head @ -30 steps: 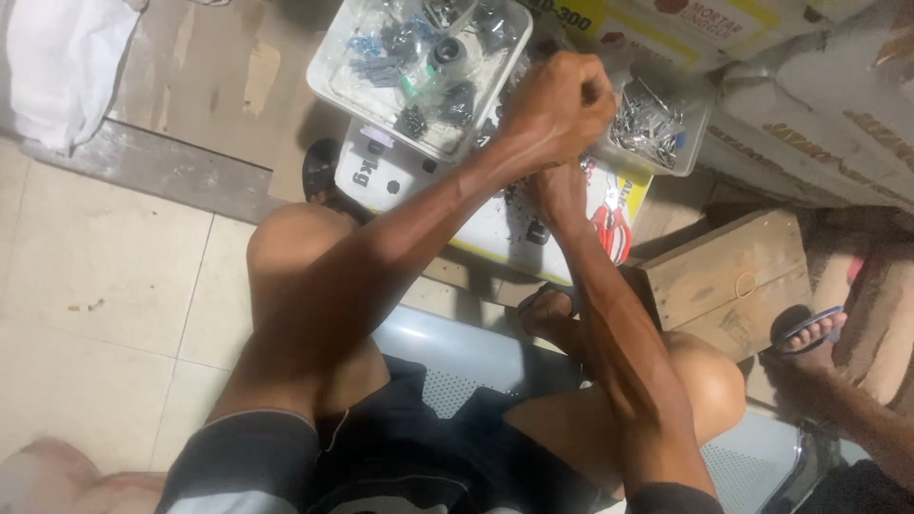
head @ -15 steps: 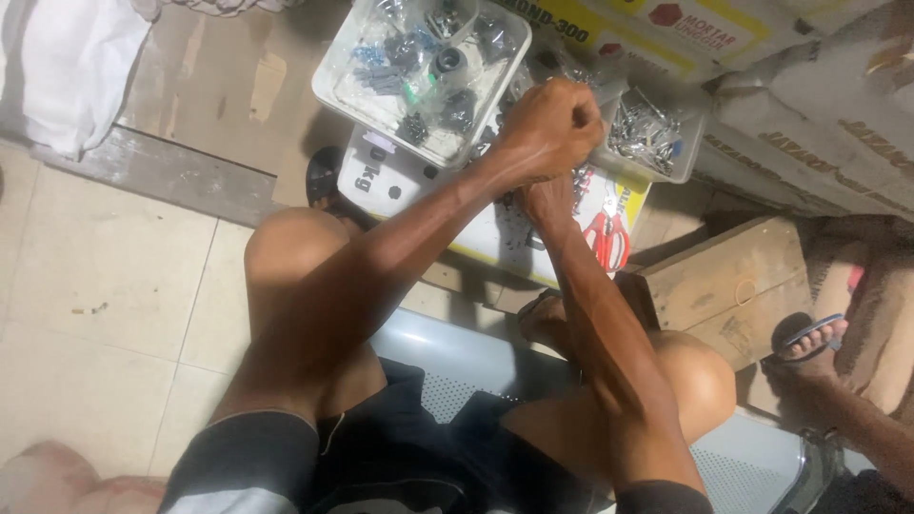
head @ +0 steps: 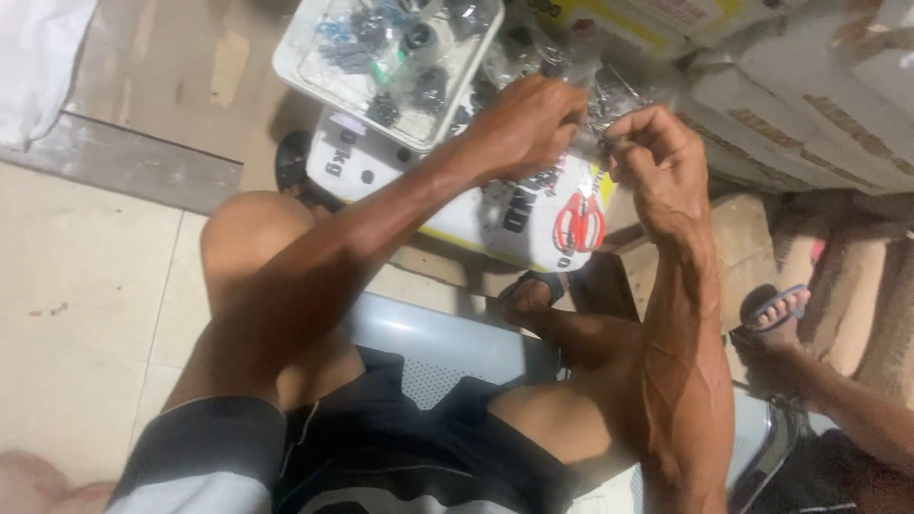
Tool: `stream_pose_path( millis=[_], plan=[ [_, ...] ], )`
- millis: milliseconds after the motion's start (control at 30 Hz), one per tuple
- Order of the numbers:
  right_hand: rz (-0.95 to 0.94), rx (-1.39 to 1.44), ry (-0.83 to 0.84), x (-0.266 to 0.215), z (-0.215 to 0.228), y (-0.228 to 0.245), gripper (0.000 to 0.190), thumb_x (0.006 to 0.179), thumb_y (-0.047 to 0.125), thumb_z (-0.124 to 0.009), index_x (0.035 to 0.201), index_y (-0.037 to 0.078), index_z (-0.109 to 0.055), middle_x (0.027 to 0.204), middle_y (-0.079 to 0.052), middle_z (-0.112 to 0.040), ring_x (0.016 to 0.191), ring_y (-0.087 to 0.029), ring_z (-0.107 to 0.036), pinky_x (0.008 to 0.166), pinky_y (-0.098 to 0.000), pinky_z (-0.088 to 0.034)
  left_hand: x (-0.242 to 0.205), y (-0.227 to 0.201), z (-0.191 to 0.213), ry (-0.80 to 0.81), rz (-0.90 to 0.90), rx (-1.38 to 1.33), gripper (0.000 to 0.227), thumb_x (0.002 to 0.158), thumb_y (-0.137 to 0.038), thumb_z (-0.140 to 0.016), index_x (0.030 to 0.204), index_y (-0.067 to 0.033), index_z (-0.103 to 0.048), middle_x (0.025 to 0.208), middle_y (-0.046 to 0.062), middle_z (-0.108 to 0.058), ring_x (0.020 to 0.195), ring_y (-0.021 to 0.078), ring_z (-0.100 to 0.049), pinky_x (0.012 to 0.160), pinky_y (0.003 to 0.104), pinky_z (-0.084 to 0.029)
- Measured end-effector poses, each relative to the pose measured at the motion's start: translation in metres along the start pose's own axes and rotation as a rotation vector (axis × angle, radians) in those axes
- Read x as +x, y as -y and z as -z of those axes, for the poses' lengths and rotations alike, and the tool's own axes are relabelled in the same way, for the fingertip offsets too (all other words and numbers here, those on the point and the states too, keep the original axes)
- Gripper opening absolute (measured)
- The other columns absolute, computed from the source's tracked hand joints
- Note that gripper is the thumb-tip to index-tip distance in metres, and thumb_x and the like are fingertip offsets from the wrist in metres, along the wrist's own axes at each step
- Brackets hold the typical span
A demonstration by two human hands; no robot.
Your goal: The person sits on a low stool and sorts small metal hardware items from a plastic container into a clear plastic bag. They pick up individual pieces with both hands and place them into the bag repeatedly.
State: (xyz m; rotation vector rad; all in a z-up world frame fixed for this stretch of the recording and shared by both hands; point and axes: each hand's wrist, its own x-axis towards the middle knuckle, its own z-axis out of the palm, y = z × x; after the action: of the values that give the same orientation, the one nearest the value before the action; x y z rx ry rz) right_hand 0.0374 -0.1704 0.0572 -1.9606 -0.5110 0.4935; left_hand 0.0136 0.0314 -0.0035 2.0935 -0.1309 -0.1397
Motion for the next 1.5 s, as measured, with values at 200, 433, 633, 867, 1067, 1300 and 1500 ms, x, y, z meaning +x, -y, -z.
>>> stream_pose_path(
  millis=[200,433,633,867,1067,1300,1500],
  plan=[
    [0.000,-0.091,-0.097,-0.005,-0.003,0.023,0.027,0.094,0.000,-0.045,0.114,0.006,-0.061,0.089,-0.004,-0.063,0.079,-0.013,-0.060,0.074,-0.0287,-0.054,0.007,0.013,-0.011,-0.044,-0.206,0.001,0.026,0.100,-0.007,-0.055,0.079,-0.0189,-0.047,0.070,-0.006,-0.048,0.057,0.0097,-0.044,0.050,0.027,-0.041],
    [-0.002,0.143,-0.139,0.009,-0.007,0.012,0.013,0.100,-0.003,-0.055,0.108,0.006,-0.061,0.089,-0.005,-0.065,0.071,-0.013,-0.061,0.070,-0.0247,-0.054,0.013,0.008,-0.005,-0.183,-0.208,-0.051,0.032,0.097,-0.001,-0.053,0.074,-0.0196,-0.042,0.069,-0.006,-0.046,0.060,0.0106,-0.047,0.055,0.028,-0.052],
    [0.003,0.300,-0.046,0.016,-0.023,-0.003,0.010,0.104,-0.006,-0.066,0.106,0.003,-0.067,0.100,-0.009,-0.072,0.079,-0.016,-0.068,0.072,-0.0267,-0.060,0.002,0.011,-0.002,-0.114,-0.049,-0.133,0.027,0.097,-0.002,-0.049,0.075,-0.0183,-0.050,0.069,-0.004,-0.059,0.058,0.0114,-0.055,0.050,0.028,-0.052],
    [0.132,0.010,-0.137,0.014,-0.029,0.010,0.005,0.110,-0.005,-0.064,0.113,-0.001,-0.064,0.097,-0.013,-0.071,0.072,-0.018,-0.069,0.063,-0.0245,-0.060,-0.005,0.002,0.007,-0.277,0.047,-0.229,0.024,0.095,-0.002,-0.051,0.079,-0.0167,-0.061,0.074,-0.001,-0.071,0.054,0.0089,-0.059,0.043,0.025,-0.050],
    [0.303,-0.165,-0.238,0.014,-0.043,0.003,0.008,0.104,-0.001,-0.072,0.109,-0.004,-0.066,0.099,-0.017,-0.071,0.082,-0.023,-0.072,0.073,-0.0297,-0.065,-0.007,-0.011,0.005,-0.497,-0.036,-0.291,0.020,0.093,-0.011,-0.069,0.082,-0.0166,-0.052,0.067,-0.007,-0.050,0.052,0.0064,-0.051,0.043,0.021,-0.050],
    [0.329,-0.208,-0.300,0.017,-0.060,-0.013,0.004,0.095,-0.003,-0.067,0.095,0.001,-0.066,0.091,-0.011,-0.066,0.072,-0.017,-0.062,0.061,-0.0282,-0.059,0.011,0.010,-0.016,-0.475,0.064,-0.121,0.029,0.085,0.010,-0.048,0.072,-0.0140,-0.057,0.058,-0.004,-0.056,0.046,0.0093,-0.049,0.036,0.025,-0.043],
    [0.283,-0.039,-0.283,0.016,-0.065,-0.013,0.011,0.095,-0.005,-0.066,0.090,0.004,-0.061,0.089,-0.009,-0.066,0.073,-0.017,-0.062,0.066,-0.0286,-0.061,0.020,0.032,-0.016,-0.544,0.063,0.111,0.008,0.094,0.008,-0.063,0.096,0.0005,-0.061,0.071,0.003,-0.065,0.049,0.0145,-0.063,0.033,0.025,-0.050]
  ],
)
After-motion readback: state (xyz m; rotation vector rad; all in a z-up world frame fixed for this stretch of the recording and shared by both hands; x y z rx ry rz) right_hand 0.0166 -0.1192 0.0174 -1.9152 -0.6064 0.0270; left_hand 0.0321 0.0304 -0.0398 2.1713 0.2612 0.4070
